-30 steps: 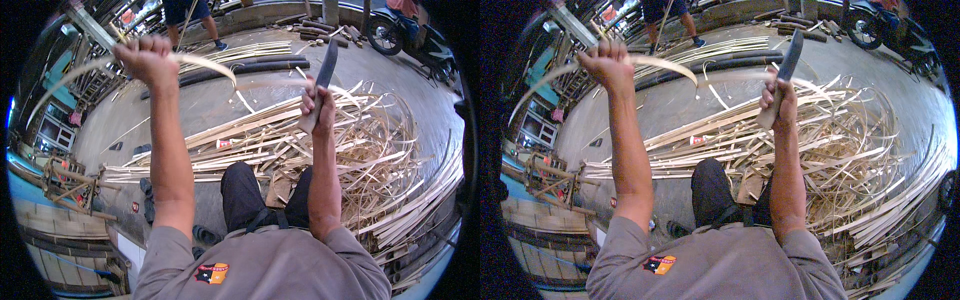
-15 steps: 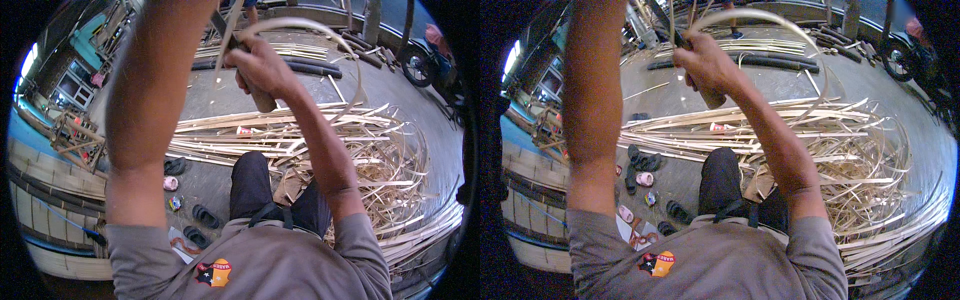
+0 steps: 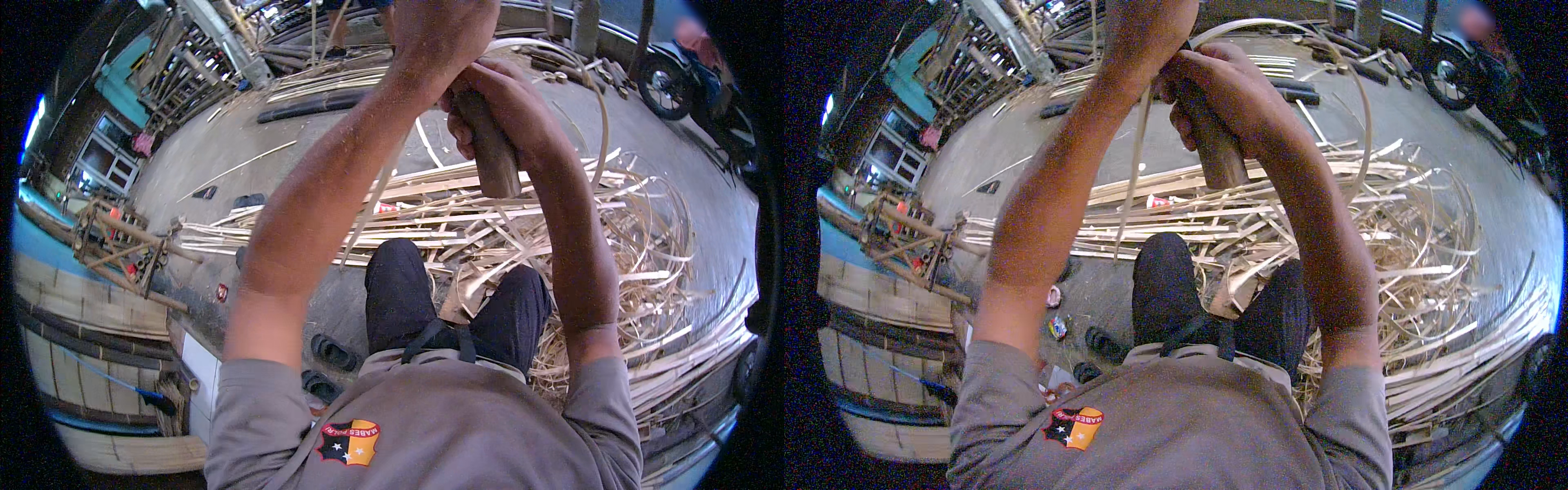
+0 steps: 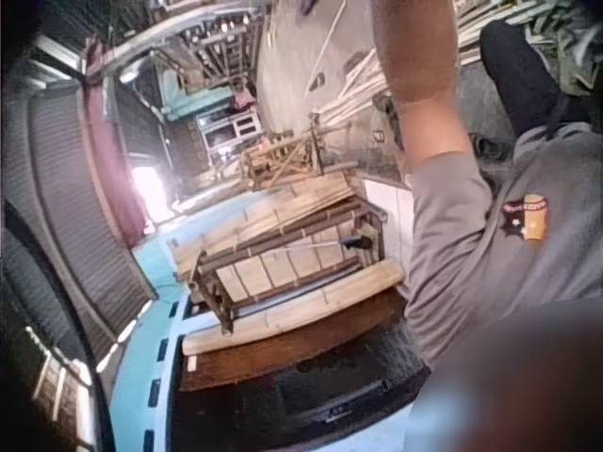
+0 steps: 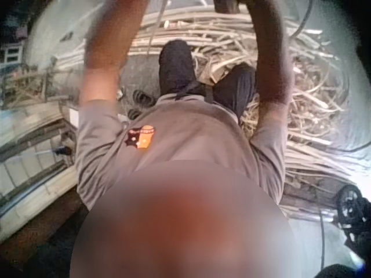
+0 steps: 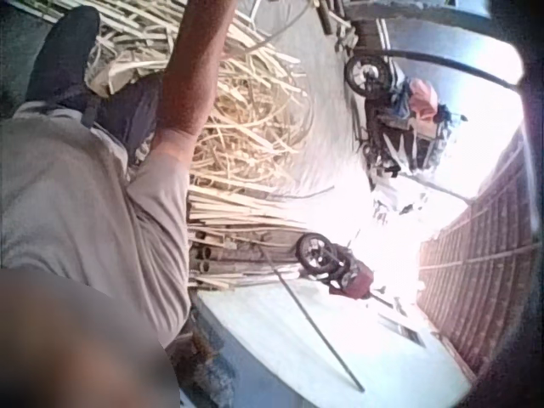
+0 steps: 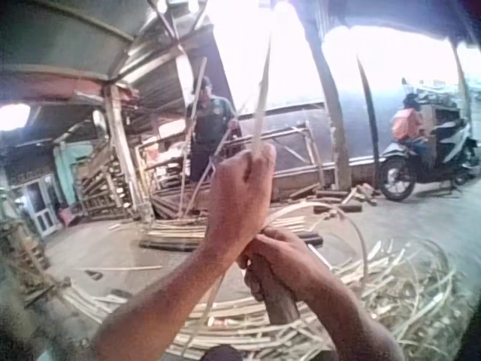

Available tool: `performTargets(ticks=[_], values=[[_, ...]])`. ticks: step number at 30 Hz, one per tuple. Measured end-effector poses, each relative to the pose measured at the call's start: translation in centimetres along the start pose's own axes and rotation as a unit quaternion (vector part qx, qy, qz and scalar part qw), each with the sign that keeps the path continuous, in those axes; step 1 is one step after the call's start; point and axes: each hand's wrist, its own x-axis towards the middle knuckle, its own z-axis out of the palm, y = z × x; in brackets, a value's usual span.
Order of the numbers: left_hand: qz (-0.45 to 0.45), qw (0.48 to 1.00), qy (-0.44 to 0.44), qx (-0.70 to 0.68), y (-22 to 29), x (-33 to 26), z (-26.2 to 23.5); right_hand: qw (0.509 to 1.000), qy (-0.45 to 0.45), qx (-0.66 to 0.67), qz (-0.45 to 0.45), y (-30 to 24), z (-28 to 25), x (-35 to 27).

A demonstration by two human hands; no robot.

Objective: The person sits on the floor and uses a curved knife to split long bamboo strips into thinner pieces. They repeatedly hold a strip, draw the knife along its length to peel off a thin layer, and drop the finished pieces onto a growing pile.

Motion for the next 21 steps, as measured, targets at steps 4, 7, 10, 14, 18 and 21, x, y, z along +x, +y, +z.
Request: performTargets(ticks=[4, 7, 10, 14, 18, 21], values=[[0.004, 0.988, 0.128, -0.085, -1.6, -1.6, 1.7, 0.999, -0.005, -0.008, -0.033, 0.9, -2.0, -1.1], [-0.079, 0.975, 0.153, -0.144, -2.5, -2.5, 1.4, 0.999, 0.035, 0.021, 0.002, 2.3, -3.6, -1.7], [-0.081, 0.976, 0.184, -0.080, -3.5, -2.7, -0.4, 0.996, 0.073, 0.047, 0.012, 4.3, -5.9, -2.4], [-0.182, 0.915, 0.272, -0.236, -5.4, -2.3, -6.2, 0.975, 0.192, 0.087, 0.071, 8.0, -9.0, -4.1], [-0.115, 0.931, 0.203, -0.281, -6.2, -1.4, -8.4, 0.984, 0.104, 0.142, -0.002, 8.9, -8.3, -3.3], [-0.082, 0.909, 0.167, -0.372, -5.5, -0.1, -8.3, 0.991, 0.086, 0.104, -0.011, 7.1, -4.9, -2.4]])
